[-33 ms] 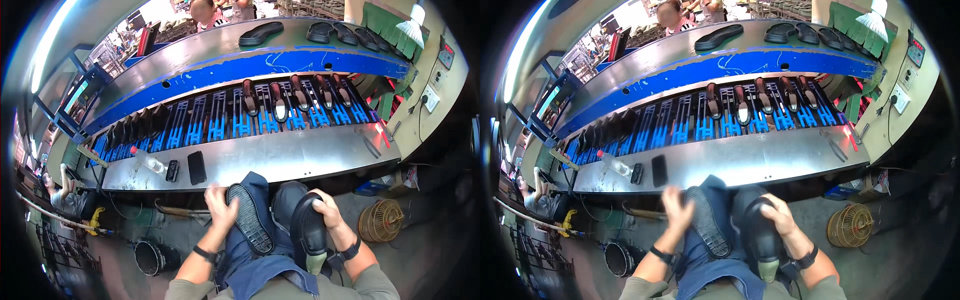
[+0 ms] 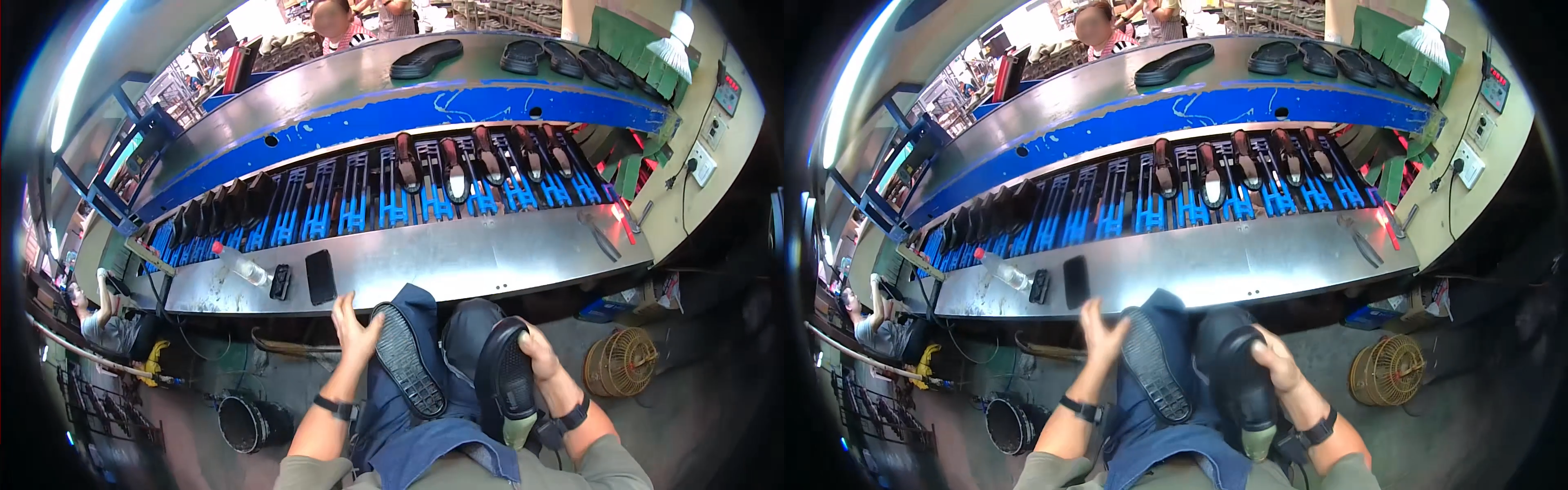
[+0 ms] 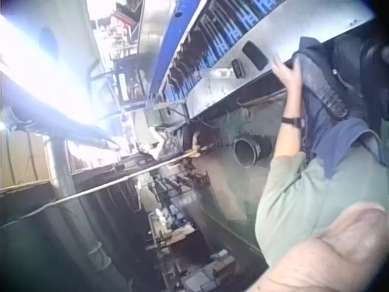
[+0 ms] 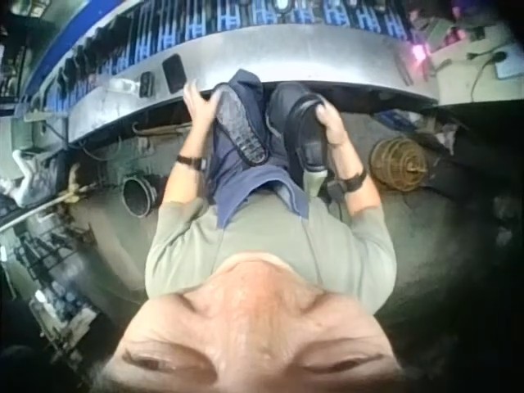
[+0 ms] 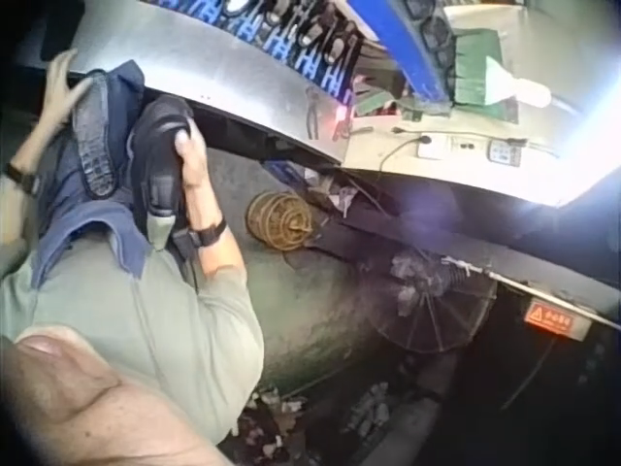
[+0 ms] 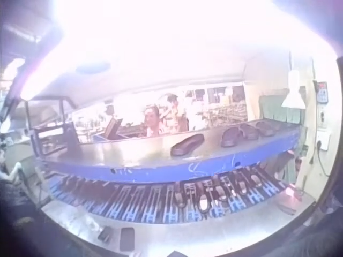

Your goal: Insert a shoe last into a shoe upper and position it for the assembly line.

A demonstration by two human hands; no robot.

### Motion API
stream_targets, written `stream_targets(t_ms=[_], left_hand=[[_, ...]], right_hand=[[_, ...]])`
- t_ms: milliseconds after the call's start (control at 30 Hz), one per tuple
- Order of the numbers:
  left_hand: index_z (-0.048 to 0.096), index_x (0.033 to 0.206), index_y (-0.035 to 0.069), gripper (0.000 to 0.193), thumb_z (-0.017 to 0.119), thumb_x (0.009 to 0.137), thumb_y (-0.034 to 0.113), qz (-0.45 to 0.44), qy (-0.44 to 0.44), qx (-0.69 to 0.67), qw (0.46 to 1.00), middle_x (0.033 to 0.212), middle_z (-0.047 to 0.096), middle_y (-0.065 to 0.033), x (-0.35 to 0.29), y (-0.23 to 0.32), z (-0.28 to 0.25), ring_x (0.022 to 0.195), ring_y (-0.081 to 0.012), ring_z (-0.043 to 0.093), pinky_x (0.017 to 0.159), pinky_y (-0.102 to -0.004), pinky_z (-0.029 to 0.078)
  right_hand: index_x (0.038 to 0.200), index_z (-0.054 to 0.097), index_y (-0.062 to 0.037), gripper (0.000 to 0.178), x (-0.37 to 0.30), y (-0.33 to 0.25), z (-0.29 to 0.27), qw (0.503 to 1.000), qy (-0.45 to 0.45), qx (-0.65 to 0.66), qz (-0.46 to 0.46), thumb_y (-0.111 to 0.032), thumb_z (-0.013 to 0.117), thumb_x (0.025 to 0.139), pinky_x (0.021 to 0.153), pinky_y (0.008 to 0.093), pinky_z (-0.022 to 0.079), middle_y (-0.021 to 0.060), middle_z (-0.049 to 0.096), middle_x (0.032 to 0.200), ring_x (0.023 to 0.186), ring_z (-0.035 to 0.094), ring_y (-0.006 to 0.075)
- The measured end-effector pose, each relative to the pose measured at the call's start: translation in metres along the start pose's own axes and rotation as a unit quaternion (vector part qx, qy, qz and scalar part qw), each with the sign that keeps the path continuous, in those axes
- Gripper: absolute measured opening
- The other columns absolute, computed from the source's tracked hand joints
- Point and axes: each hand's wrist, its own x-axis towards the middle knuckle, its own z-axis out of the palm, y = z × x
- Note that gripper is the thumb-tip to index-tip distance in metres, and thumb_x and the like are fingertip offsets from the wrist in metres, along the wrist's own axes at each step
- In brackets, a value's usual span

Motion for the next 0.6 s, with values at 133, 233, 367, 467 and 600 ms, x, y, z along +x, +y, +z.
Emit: stream_targets(t_ms=[133, 233, 367, 467, 600], left_hand=[[0.071, 0.108, -0.007, 0.027, 0.069, 0.092, 0.016, -0.135, -0.277, -0.323, 0.895, 0.121, 0.071, -0.0176, -0.004, -0.04, 0.021, 0.111, -0.0241, 0.067, 0.099, -0.0357, 0.051], [0.059, 0.129, -0.006, 0.045, 0.068, 0.089, 0.012, -0.373, -0.35, -0.651, 0.56, 0.134, 0.061, -0.0255, 0.023, 0.011, -0.041, 0.129, -0.0344, 0.058, 0.108, -0.0419, 0.048], [0.038, 0.15, -0.006, 0.074, 0.064, 0.093, 0.034, -0.287, -0.421, -0.715, 0.479, 0.147, 0.049, -0.0281, 0.026, 0.028, -0.086, 0.141, -0.0382, 0.045, 0.115, -0.0465, 0.042], [0.04, 0.148, -0.006, 0.077, 0.034, 0.106, 0.057, -0.292, -0.4, -0.721, 0.484, 0.141, 0.055, -0.0242, 0.011, 0.025, -0.084, 0.136, -0.0353, 0.051, 0.112, -0.047, 0.044], [0.042, 0.148, -0.004, 0.08, 0.019, 0.107, 0.06, -0.346, -0.342, -0.74, 0.464, 0.129, 0.062, -0.023, 0.015, 0.042, -0.089, 0.127, -0.0375, 0.057, 0.11, -0.048, 0.047]], right_hand=[[0.146, 0.044, 0.003, 0.083, -0.06, 0.065, -0.012, 0.965, 0.159, 0.12, 0.169, -0.063, 0.05, 0.098, 0.108, 0.0475, 0.048, 0.0231, 0.057, 0.139, 0.124, 0.061, 0.0349], [0.147, 0.044, 0.0031, 0.1, -0.075, 0.062, -0.019, 0.95, 0.07, 0.229, 0.203, -0.079, 0.046, 0.09, 0.107, 0.0565, 0.048, 0.0276, 0.056, 0.139, 0.123, 0.06, 0.0459], [0.144, 0.048, 0.0005, 0.095, -0.077, 0.061, -0.026, 0.949, 0.095, 0.207, 0.216, -0.078, 0.045, 0.091, 0.104, 0.0571, 0.05, 0.0275, 0.061, 0.132, 0.117, 0.063, 0.0461], [0.138, 0.054, 0.0006, 0.088, -0.061, 0.075, -0.035, 0.938, 0.151, 0.242, 0.198, -0.074, 0.041, 0.093, 0.094, 0.0555, 0.055, 0.0271, 0.066, 0.121, 0.102, 0.068, 0.044], [0.144, 0.048, 0.0013, 0.09, -0.022, 0.043, -0.007, 0.969, 0.027, 0.188, 0.156, -0.073, 0.039, 0.094, 0.094, 0.0544, 0.056, 0.0278, 0.064, 0.126, 0.106, 0.068, 0.0428]])
